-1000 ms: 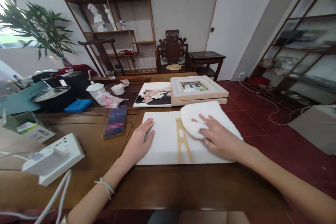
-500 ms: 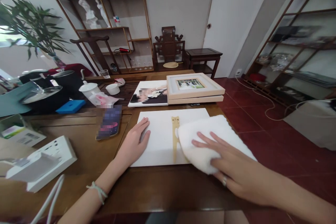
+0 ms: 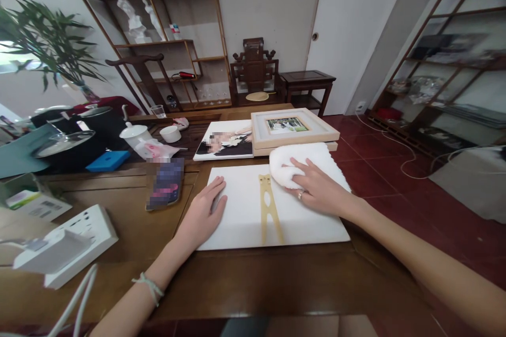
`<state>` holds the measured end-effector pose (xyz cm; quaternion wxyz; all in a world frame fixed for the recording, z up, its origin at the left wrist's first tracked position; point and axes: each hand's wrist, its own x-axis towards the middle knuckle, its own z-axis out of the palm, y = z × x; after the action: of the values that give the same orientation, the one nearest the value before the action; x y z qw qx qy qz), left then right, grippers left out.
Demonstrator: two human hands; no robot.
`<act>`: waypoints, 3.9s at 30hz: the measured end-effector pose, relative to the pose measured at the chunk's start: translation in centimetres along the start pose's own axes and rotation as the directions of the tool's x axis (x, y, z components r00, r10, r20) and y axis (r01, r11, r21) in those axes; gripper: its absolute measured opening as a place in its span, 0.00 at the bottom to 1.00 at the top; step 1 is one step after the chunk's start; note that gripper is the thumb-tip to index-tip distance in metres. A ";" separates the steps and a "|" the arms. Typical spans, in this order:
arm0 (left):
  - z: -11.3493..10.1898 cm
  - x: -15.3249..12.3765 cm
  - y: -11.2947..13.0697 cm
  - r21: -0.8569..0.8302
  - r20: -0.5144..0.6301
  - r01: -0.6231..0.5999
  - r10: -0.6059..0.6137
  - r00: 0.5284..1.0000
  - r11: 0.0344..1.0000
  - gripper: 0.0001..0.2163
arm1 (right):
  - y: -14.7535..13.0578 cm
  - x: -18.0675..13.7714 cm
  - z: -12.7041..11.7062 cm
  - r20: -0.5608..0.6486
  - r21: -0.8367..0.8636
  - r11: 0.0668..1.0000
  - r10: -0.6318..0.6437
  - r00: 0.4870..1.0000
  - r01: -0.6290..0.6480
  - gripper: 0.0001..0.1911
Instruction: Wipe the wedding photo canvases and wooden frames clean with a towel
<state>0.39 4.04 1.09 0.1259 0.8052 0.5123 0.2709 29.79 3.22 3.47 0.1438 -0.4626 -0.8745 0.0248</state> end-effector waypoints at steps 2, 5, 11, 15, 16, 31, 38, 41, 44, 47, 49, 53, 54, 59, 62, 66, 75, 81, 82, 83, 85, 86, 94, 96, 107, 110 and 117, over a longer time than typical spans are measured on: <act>0.0 0.0 0.0 0.001 0.004 0.002 -0.002 1.000 1.000 0.22 | -0.8 -1.0 -0.2 0.014 0.025 1.000 -0.006 1.000 0.005 0.10; 0.1 0.0 0.0 0.013 0.016 0.007 -0.007 1.000 1.000 0.22 | -2.9 -3.6 -0.6 0.065 0.050 0.998 -0.038 0.997 0.034 0.10; 0.0 0.0 0.0 0.031 0.015 0.003 -0.004 1.000 1.000 0.22 | -7.6 -9.6 -1.3 0.240 0.084 0.990 -0.133 0.962 0.116 0.09; 0.1 0.0 0.0 0.034 0.013 0.003 -0.004 1.000 0.999 0.23 | -7.7 -9.9 -1.6 0.248 0.095 0.987 -0.150 0.957 0.130 0.11; 0.1 0.0 0.0 0.035 0.012 0.005 -0.005 1.000 0.999 0.23 | -7.2 -9.5 -1.6 0.232 0.095 0.988 -0.141 0.963 0.122 0.11; 0.1 0.0 -0.2 0.014 0.002 0.000 0.000 1.000 1.000 0.22 | 2.9 -1.2 0.3 -0.044 0.009 0.999 0.035 0.998 -0.034 0.10; 0.2 0.0 -0.1 0.026 0.005 -0.010 0.010 1.000 1.000 0.22 | -3.0 -6.1 -0.1 -0.015 0.014 0.999 -0.033 0.999 0.033 0.09; 0.2 0.0 -0.1 0.035 0.012 0.001 -0.001 1.000 0.999 0.22 | -6.0 -9.1 -0.7 0.061 0.026 0.995 -0.101 0.993 0.099 0.08; 0.3 0.0 -0.1 0.039 0.013 0.000 -0.001 1.000 0.999 0.23 | -7.8 -10.9 -0.9 0.117 0.060 0.984 -0.174 0.978 0.168 0.08; 0.3 0.0 -0.1 0.047 0.012 -0.001 0.001 1.000 0.999 0.23 | -8.2 -10.8 -1.2 0.180 0.096 0.982 -0.179 0.967 0.164 0.08; 0.3 0.0 -0.1 0.050 0.014 -0.002 0.001 1.000 0.999 0.22 | -7.8 -9.9 -1.4 0.224 0.112 0.986 -0.147 0.963 0.124 0.09; 0.2 -0.1 0.0 0.045 0.017 0.003 -0.003 1.000 0.999 0.21 | -5.9 -7.2 -1.5 0.179 0.127 0.989 -0.103 0.978 0.080 0.10; 0.2 -0.1 0.0 0.042 0.018 0.005 -0.006 1.000 0.999 0.21 | -5.1 -6.5 -1.4 0.152 0.127 0.989 -0.094 0.984 0.075 0.09; 0.2 -0.1 0.0 0.031 0.011 0.001 -0.002 1.000 1.000 0.21 | -1.0 -2.4 -0.5 0.053 0.088 0.995 -0.050 0.997 0.045 0.09; 0.1 0.0 0.0 0.030 0.011 -0.004 0.003 1.000 1.000 0.21 | 0.8 -0.5 -0.1 0.026 0.060 0.998 -0.030 0.999 0.029 0.10; 0.0 0.0 0.1 0.028 0.023 0.007 -0.008 1.000 1.000 0.22 | 1.7 0.5 0.3 0.000 0.014 1.000 0.005 1.000 -0.005 0.11; 0.1 0.0 0.0 0.045 0.019 -0.011 0.010 1.000 0.999 0.21 | -4.4 -4.5 -1.2 0.149 0.041 0.999 -0.034 0.988 0.028 0.10; 0.2 0.0 0.0 0.050 0.019 -0.010 0.009 1.000 0.999 0.22 | -8.1 -8.6 -2.2 0.293 0.098 0.991 -0.116 0.949 0.091 0.08; 0.2 -0.1 0.0 0.053 0.018 -0.011 0.010 1.000 0.999 0.22 | -8.1 -8.7 -2.2 0.282 0.106 0.990 -0.119 0.952 0.093 0.08; 0.2 -0.1 0.0 0.055 0.018 -0.012 0.011 1.000 0.998 0.22 | -7.9 -8.6 -2.0 0.261 0.114 0.989 -0.116 0.958 0.088 0.09; 0.3 -0.1 0.0 0.058 0.019 -0.013 0.012 1.000 0.998 0.21 | -6.9 -7.9 -1.6 0.193 0.133 0.988 -0.101 0.976 0.076 0.10; 0.3 0.0 0.0 0.059 0.020 -0.013 0.012 1.000 0.998 0.21 | -6.2 -7.3 -1.3 0.146 0.143 0.987 -0.091 0.985 0.070 0.10; 0.0 0.1 0.2 0.041 0.025 0.011 -0.012 1.000 0.999 0.22 | -0.7 -1.4 0.3 -0.019 0.115 0.992 -0.056 0.998 0.058 0.10; 0.0 0.1 0.2 0.040 0.026 0.015 -0.016 1.000 0.999 0.22 | 0.2 -0.4 0.5 -0.025 0.098 0.994 -0.036 0.999 0.038 0.10; 0.1 0.0 0.0 0.026 0.016 0.005 -0.006 1.000 1.000 0.21 | -4.4 -4.4 -1.2 0.124 0.057 0.997 -0.053 0.991 0.046 0.09; 0.2 0.0 0.0 0.028 0.013 0.007 -0.007 1.000 1.000 0.21 | -7.0 -7.3 -2.6 0.204 0.116 0.988 -0.121 0.971 0.099 0.10; 0.3 0.1 0.0 0.033 0.017 0.021 -0.022 1.000 0.999 0.21 | -7.2 -7.6 -3.1 0.235 0.141 0.984 -0.136 0.962 0.104 0.10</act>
<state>0.57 4.12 0.89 0.1200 0.8038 0.5243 0.2543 28.85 -7.38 5.95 0.0656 -0.3919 -0.9087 0.1284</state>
